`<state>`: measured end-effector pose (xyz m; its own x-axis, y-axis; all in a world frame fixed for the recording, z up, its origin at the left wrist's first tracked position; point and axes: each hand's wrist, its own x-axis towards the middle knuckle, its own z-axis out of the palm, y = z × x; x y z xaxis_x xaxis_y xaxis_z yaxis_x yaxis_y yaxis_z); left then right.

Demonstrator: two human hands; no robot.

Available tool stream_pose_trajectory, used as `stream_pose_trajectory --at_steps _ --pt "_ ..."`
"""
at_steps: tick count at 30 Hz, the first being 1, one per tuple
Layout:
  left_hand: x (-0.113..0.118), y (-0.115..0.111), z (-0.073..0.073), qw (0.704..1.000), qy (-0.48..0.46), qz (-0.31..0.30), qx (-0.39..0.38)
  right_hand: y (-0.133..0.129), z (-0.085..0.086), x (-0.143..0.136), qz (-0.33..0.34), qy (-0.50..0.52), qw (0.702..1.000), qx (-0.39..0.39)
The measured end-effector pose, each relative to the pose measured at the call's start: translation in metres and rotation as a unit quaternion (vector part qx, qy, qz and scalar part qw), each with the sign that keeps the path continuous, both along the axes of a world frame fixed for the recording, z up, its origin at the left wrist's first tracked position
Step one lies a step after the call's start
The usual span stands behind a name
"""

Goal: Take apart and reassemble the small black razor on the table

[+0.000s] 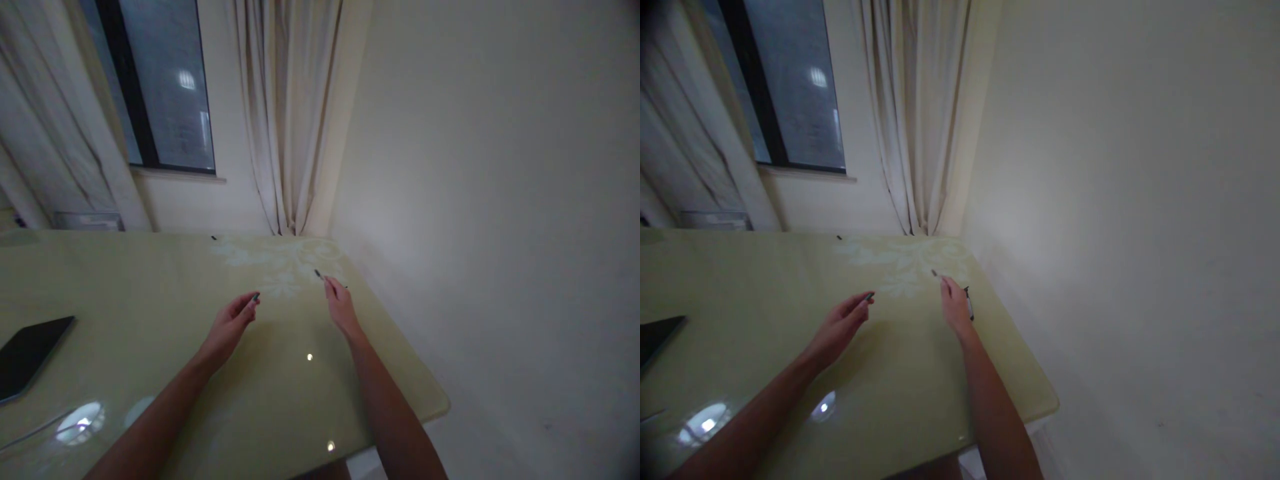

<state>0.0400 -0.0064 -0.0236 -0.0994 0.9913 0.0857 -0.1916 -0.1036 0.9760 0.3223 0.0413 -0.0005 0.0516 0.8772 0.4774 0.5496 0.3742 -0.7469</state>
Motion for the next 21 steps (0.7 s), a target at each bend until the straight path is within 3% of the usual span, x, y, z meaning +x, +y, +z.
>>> stream_pose_trajectory --at_steps 3,4,7,10,16,18,21 --pt "0.001 0.005 -0.005 0.990 -0.106 -0.039 -0.084 0.011 0.002 0.044 -0.117 -0.031 0.989 -0.090" --pt "0.002 0.007 -0.005 0.991 -0.076 -0.057 -0.090 0.013 0.001 0.056 -0.150 -0.050 0.980 -0.119" --pt "0.015 0.017 -0.002 0.985 0.127 -0.100 -0.057 0.016 -0.003 0.076 -0.224 -0.113 0.954 -0.167" --pt "0.050 0.033 0.002 0.961 0.242 -0.132 -0.027 0.013 -0.007 0.080 -0.265 -0.163 0.932 -0.184" --pt "0.145 0.072 0.002 0.895 0.397 -0.197 0.060 0.005 -0.006 0.074 -0.300 -0.185 0.908 -0.228" --pt "0.166 0.082 0.000 0.873 0.432 -0.208 0.086 0.005 -0.006 0.073 -0.305 -0.187 0.905 -0.230" --pt "0.179 0.091 -0.005 0.848 0.469 -0.217 0.114 0.006 -0.009 0.073 -0.311 -0.195 0.903 -0.223"
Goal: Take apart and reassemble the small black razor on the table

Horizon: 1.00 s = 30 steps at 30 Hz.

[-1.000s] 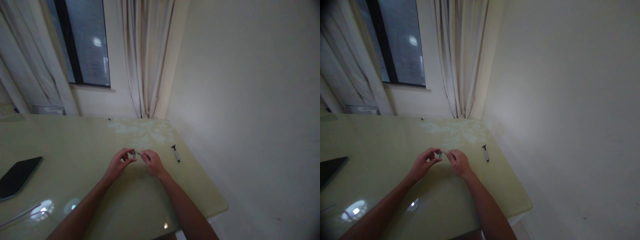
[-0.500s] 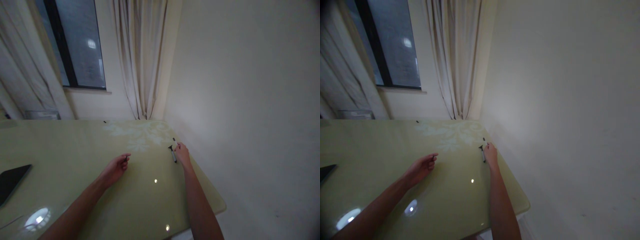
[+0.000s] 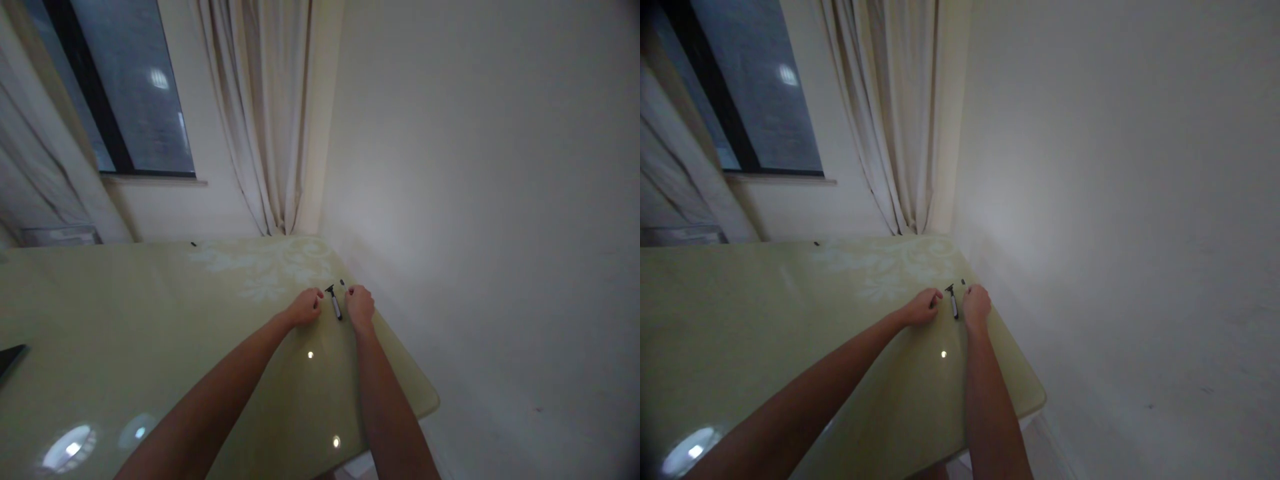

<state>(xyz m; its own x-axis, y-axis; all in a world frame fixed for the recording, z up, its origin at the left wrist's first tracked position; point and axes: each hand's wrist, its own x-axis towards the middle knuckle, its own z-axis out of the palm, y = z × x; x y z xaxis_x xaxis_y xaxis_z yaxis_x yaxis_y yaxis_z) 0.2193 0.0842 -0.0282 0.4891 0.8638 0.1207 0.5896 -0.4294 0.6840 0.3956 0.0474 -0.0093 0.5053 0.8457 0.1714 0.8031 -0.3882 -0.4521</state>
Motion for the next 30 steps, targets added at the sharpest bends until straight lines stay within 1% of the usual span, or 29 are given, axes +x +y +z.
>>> stream_pose_trajectory --at_steps 3,6,9,12,15,19,23,27,30 --pt "-0.003 0.002 -0.004 0.999 0.021 -0.002 0.024 0.002 -0.005 0.001 -0.006 -0.008 1.000 0.005" --pt "-0.014 0.002 -0.006 0.999 0.032 0.009 0.036 0.003 -0.008 0.001 -0.003 -0.008 1.000 0.003" --pt "-0.025 0.003 -0.006 0.999 0.040 0.015 0.024 0.002 -0.005 -0.001 0.003 -0.014 1.000 0.007" --pt "-0.031 0.007 -0.005 0.999 0.044 0.023 0.009 -0.001 0.001 -0.007 0.008 -0.029 0.999 0.033" --pt "-0.028 0.011 -0.005 0.999 0.042 0.034 -0.001 -0.003 0.004 -0.017 0.030 -0.029 0.999 0.034" --pt "-0.013 0.011 -0.006 0.998 0.032 0.046 -0.013 -0.003 0.000 -0.026 0.061 -0.014 0.998 -0.003" --pt "-0.001 0.010 -0.010 0.998 0.025 0.060 -0.021 -0.001 -0.006 -0.027 0.055 -0.006 0.998 -0.018" --pt "-0.002 0.010 -0.011 0.997 0.020 0.062 -0.028 0.001 -0.008 -0.026 0.045 -0.007 0.999 -0.017" --pt "-0.004 0.010 -0.010 0.998 0.017 0.058 -0.033 0.000 -0.006 -0.027 0.044 -0.007 0.999 -0.021"
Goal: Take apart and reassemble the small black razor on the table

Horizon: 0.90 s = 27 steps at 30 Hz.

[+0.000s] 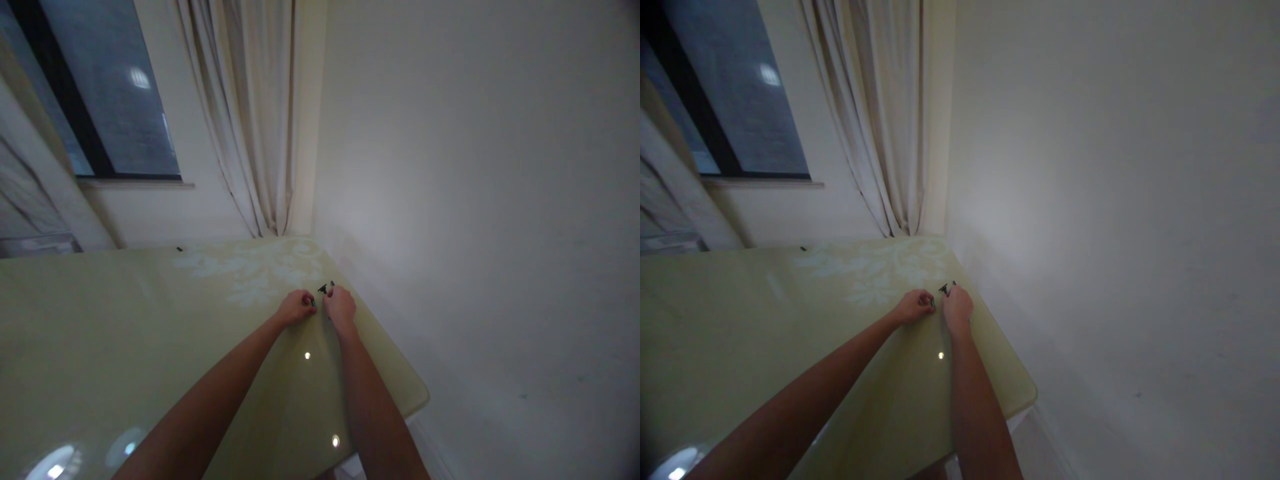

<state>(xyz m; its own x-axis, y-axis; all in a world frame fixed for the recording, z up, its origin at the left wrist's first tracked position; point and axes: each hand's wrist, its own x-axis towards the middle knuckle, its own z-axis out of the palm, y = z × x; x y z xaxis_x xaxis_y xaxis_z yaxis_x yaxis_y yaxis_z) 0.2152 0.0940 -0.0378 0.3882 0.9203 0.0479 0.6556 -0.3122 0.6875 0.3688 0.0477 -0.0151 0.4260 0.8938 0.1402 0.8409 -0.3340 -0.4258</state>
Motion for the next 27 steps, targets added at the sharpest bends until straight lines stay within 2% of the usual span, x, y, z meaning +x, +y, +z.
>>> stream_pose_trajectory --at_steps 6,13,17,23,27 --pt "0.002 -0.001 0.005 1.000 -0.013 0.005 -0.013 -0.003 0.004 -0.002 0.017 0.006 1.000 0.007" --pt "0.000 -0.010 0.002 0.998 -0.048 0.045 -0.006 -0.001 0.000 0.001 0.021 0.011 0.999 0.029" --pt "-0.002 -0.014 0.000 0.996 -0.069 0.060 -0.004 -0.002 0.005 -0.004 0.083 0.015 0.994 0.065" --pt "-0.005 -0.015 -0.002 0.995 -0.075 0.058 0.000 0.000 0.001 -0.003 0.192 0.014 0.981 0.021" --pt "-0.003 -0.017 -0.004 0.996 -0.061 0.059 0.019 0.004 -0.004 0.003 0.218 -0.001 0.976 0.018"
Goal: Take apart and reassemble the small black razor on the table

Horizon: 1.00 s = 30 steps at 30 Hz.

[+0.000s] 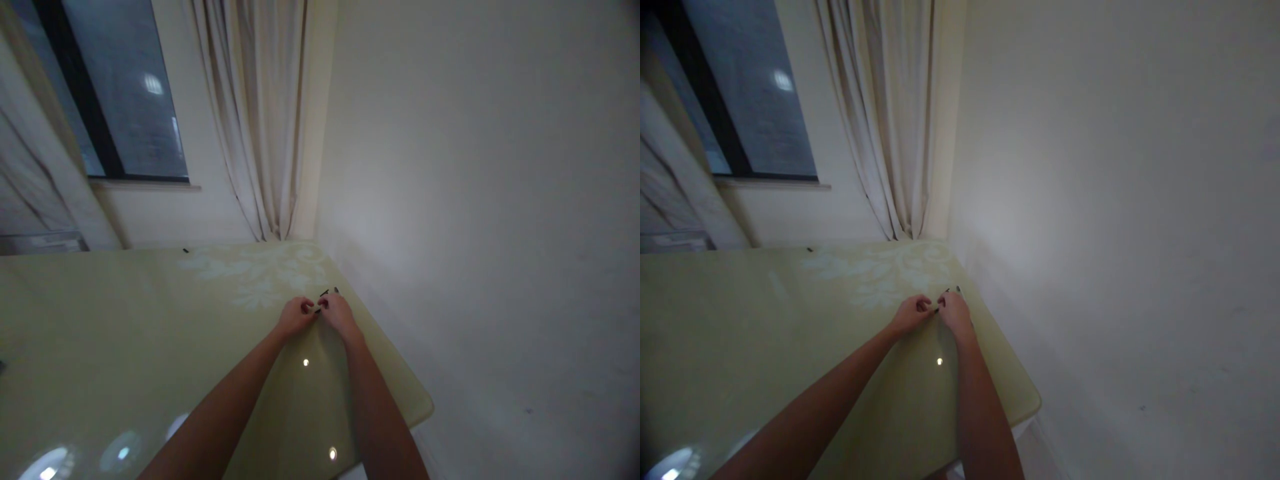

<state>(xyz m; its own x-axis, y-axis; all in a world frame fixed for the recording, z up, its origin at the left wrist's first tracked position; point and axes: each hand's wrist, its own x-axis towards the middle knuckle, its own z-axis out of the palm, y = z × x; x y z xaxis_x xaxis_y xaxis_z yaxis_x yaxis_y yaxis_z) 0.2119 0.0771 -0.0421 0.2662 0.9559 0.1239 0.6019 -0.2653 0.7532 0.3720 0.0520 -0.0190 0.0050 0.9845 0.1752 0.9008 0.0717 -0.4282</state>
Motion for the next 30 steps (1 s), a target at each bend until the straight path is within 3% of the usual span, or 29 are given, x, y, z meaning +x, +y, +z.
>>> stream_pose_trajectory --at_steps 10,24,27,30 --pt "0.004 -0.001 -0.007 0.998 0.018 0.010 0.056 -0.003 0.003 0.004 0.033 -0.051 0.998 -0.002" --pt "0.003 -0.015 -0.006 0.998 0.000 -0.001 0.059 0.007 -0.008 0.005 0.050 0.013 0.998 0.020" --pt "0.000 -0.014 -0.004 0.999 0.017 -0.013 0.044 0.006 -0.007 0.007 -0.001 0.023 0.999 0.042" --pt "-0.004 -0.008 0.000 0.998 0.045 -0.025 0.027 0.001 -0.001 0.011 -0.117 0.012 0.990 0.076"
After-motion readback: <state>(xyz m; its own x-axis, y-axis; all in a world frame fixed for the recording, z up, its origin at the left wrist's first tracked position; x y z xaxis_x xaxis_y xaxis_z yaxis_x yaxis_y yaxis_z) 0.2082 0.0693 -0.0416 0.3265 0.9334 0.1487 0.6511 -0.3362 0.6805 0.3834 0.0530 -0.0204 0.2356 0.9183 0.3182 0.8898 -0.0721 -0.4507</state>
